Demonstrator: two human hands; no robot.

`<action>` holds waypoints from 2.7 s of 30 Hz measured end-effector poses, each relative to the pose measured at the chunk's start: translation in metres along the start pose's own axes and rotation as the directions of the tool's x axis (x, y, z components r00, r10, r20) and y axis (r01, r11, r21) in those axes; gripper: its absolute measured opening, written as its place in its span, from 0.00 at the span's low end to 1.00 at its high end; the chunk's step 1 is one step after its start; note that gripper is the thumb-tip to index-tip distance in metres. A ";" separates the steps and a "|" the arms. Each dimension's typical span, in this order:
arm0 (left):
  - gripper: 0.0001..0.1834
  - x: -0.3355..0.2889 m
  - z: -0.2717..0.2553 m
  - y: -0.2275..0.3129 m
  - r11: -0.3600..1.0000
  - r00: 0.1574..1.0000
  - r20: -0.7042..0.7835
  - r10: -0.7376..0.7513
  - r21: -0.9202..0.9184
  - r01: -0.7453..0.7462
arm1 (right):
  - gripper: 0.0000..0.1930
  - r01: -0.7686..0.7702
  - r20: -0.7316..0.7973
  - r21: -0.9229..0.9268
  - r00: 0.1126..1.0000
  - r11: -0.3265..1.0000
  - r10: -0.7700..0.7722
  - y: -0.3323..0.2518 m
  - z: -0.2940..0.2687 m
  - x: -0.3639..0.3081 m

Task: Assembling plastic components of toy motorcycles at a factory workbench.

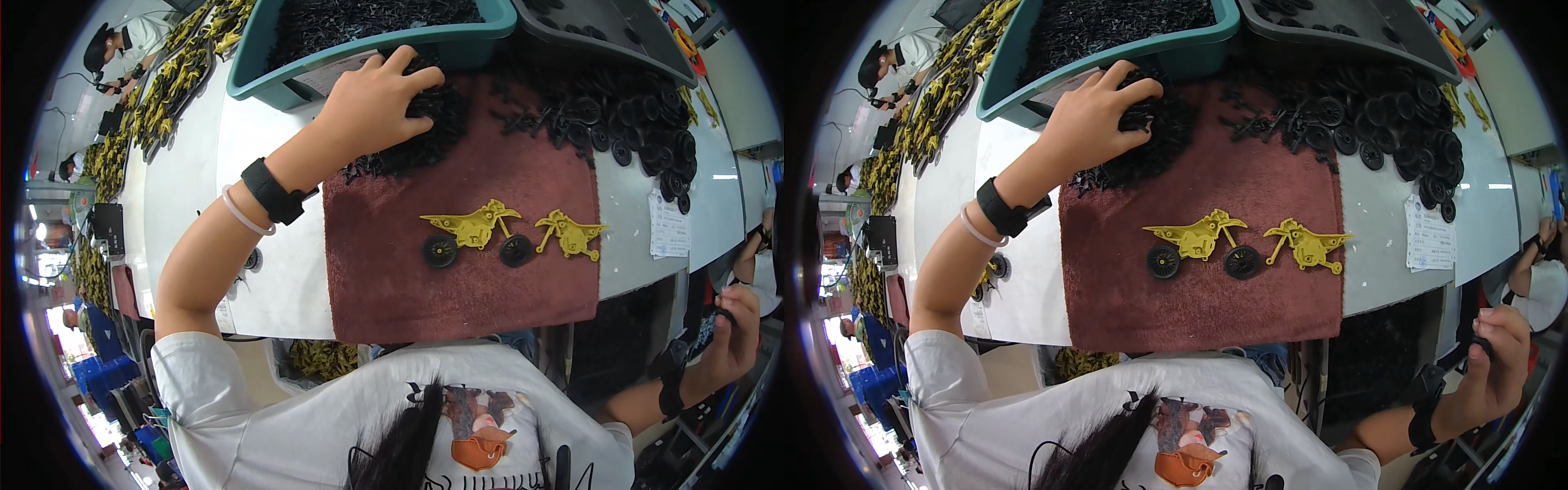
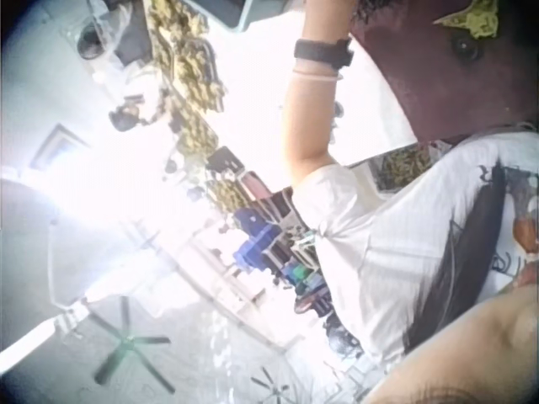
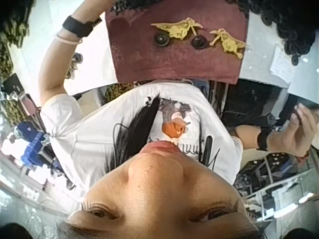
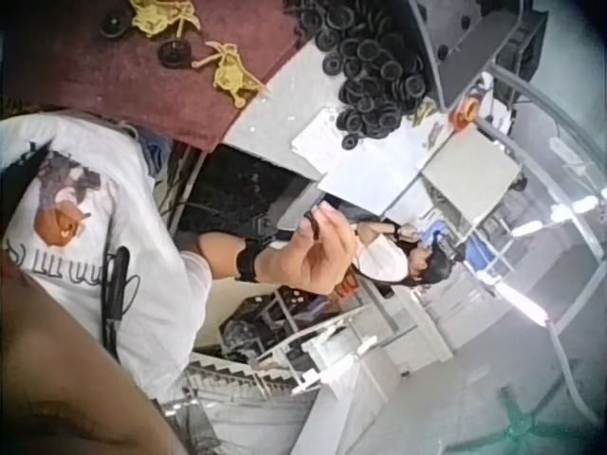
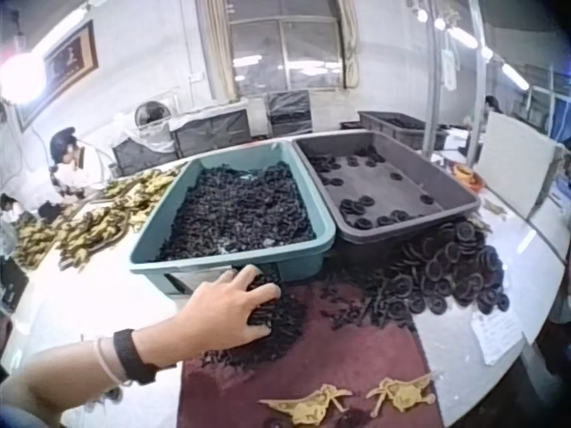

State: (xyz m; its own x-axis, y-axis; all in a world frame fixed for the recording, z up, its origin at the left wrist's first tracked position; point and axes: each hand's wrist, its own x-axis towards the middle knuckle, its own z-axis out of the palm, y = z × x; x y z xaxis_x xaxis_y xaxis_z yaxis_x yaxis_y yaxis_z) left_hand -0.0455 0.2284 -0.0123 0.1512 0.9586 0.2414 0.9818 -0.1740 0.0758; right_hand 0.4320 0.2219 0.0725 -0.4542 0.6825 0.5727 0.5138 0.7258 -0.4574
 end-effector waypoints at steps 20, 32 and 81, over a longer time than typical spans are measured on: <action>0.25 0.068 -0.069 -0.153 0.974 0.950 0.297 -0.099 -0.165 0.153 | 0.11 -0.057 0.126 -0.033 0.990 0.998 0.061 0.012 0.018 0.028; 0.51 0.083 -0.035 -0.155 0.833 0.309 0.839 -0.447 0.265 0.485 | 0.09 -0.214 0.163 -0.041 0.962 0.976 0.218 0.020 0.036 0.042; 0.31 0.005 -0.034 -0.021 0.981 0.977 0.205 0.059 -0.191 -0.019 | 0.09 -0.026 -0.029 -0.008 0.999 1.000 0.026 -0.008 -0.013 -0.019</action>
State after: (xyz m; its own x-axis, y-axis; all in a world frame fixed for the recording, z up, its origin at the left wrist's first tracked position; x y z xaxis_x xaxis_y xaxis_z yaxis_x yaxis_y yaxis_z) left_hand -0.0692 0.2291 0.0206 0.2292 0.9725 0.0424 0.9387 -0.2324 0.2546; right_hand 0.4462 0.2022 0.0744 -0.4190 0.6984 0.5803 0.5314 0.7068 -0.4669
